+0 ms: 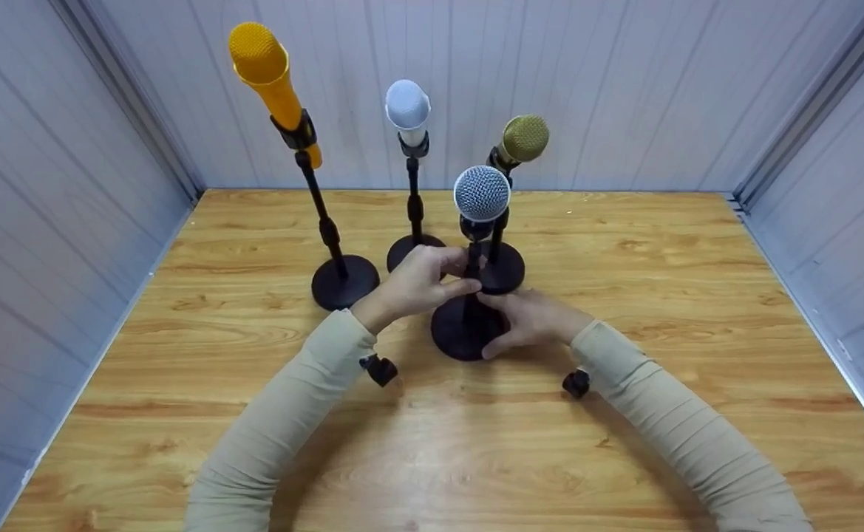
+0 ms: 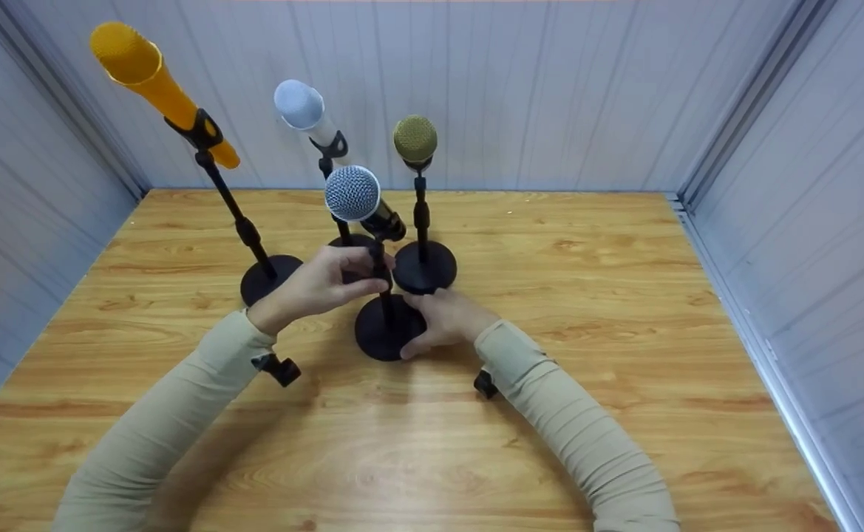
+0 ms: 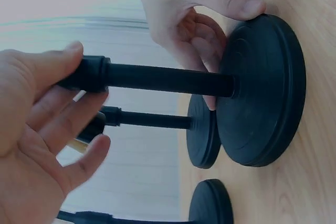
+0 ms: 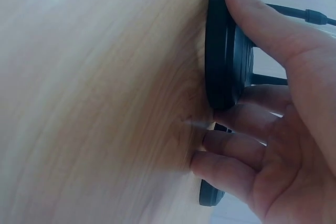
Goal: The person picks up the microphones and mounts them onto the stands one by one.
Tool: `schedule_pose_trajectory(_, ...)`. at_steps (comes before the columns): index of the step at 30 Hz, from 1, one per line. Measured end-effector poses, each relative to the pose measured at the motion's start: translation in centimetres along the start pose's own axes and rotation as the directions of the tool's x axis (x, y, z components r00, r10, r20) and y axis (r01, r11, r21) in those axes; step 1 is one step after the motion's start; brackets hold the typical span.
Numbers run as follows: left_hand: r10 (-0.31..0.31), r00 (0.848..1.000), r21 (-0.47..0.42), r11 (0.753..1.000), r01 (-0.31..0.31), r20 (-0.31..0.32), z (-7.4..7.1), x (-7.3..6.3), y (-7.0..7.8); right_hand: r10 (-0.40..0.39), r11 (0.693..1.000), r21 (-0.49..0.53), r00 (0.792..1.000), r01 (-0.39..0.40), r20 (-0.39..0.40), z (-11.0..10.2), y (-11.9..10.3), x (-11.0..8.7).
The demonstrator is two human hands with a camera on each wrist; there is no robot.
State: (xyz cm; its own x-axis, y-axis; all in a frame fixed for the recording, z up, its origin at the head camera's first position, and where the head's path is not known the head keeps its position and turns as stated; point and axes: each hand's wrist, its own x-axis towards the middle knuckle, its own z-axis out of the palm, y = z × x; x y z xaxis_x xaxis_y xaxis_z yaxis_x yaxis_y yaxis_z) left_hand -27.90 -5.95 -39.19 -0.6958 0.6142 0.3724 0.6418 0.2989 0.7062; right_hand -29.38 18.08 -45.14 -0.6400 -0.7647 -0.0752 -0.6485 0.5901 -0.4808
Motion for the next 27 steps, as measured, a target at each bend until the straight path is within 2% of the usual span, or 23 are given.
schedule_pose_trajectory(3, 0.000, 1.000, 0.126, 0.992, -0.002, 0.013, 0.0, -0.4, 0.3, -0.017, 1.000, -0.001, 1.000, 0.017, -0.005, 0.0, 0.0, 0.1)
schedule_pose_trajectory(5, -0.018, 1.000, 0.215, 0.976, 0.012, 0.026, 0.1, -0.7, 0.4, -0.018, 1.000, -0.001, 1.000, 0.018, -0.006, 0.0, -0.1, 0.1)
schedule_pose_trajectory(7, -0.065, 0.997, 0.305, 0.951, 0.048, 0.046, 0.3, -1.2, 0.5, -0.014, 1.000, -0.004, 1.000, 0.014, -0.004, 0.1, -0.2, 0.1)
schedule_pose_trajectory(9, -0.146, 0.986, 0.378, 0.920, 0.105, 0.082, 0.6, -1.7, 0.5, 0.009, 1.000, -0.013, 1.000, -0.009, 0.004, 0.1, -0.2, 0.1)
schedule_pose_trajectory(11, -0.250, 0.960, 0.443, 0.880, 0.170, 0.129, 0.9, -2.2, 0.6, 0.040, 0.999, -0.026, 0.999, -0.040, 0.008, 0.1, -0.3, 0.0)
schedule_pose_trajectory(14, -0.385, 0.905, 0.524, 0.816, 0.243, 0.181, 1.6, -3.0, 0.5, 0.080, 0.996, -0.048, 0.997, -0.080, 0.011, 0.0, -0.4, -0.1)
schedule_pose_trajectory(16, -0.435, 0.878, 0.557, 0.788, 0.262, 0.201, 2.1, -3.5, 0.3, 0.091, 0.994, -0.056, 0.996, -0.090, 0.012, 0.0, -0.4, -0.2)
schedule_pose_trajectory(19, -0.468, 0.856, 0.582, 0.767, 0.270, 0.220, 3.0, -4.2, 0.0, 0.093, 0.994, -0.057, 0.996, -0.092, 0.016, 0.0, -0.3, -0.3)
schedule_pose_trajectory(22, -0.475, 0.848, 0.624, 0.742, 0.244, 0.233, 3.7, -4.7, -0.3, 0.093, 0.994, -0.051, 0.995, -0.092, 0.020, 0.0, -0.3, -0.3)
schedule_pose_trajectory(24, -0.473, 0.850, 0.659, 0.719, 0.220, 0.233, 4.1, -4.9, -0.6, 0.089, 0.995, -0.044, 0.996, -0.088, 0.020, 0.0, -0.4, -0.4)
schedule_pose_trajectory(27, -0.463, 0.859, 0.681, 0.703, 0.205, 0.219, 4.5, -5.1, -0.8, 0.086, 0.995, -0.043, 0.996, -0.085, 0.017, 0.1, -0.4, -0.4)
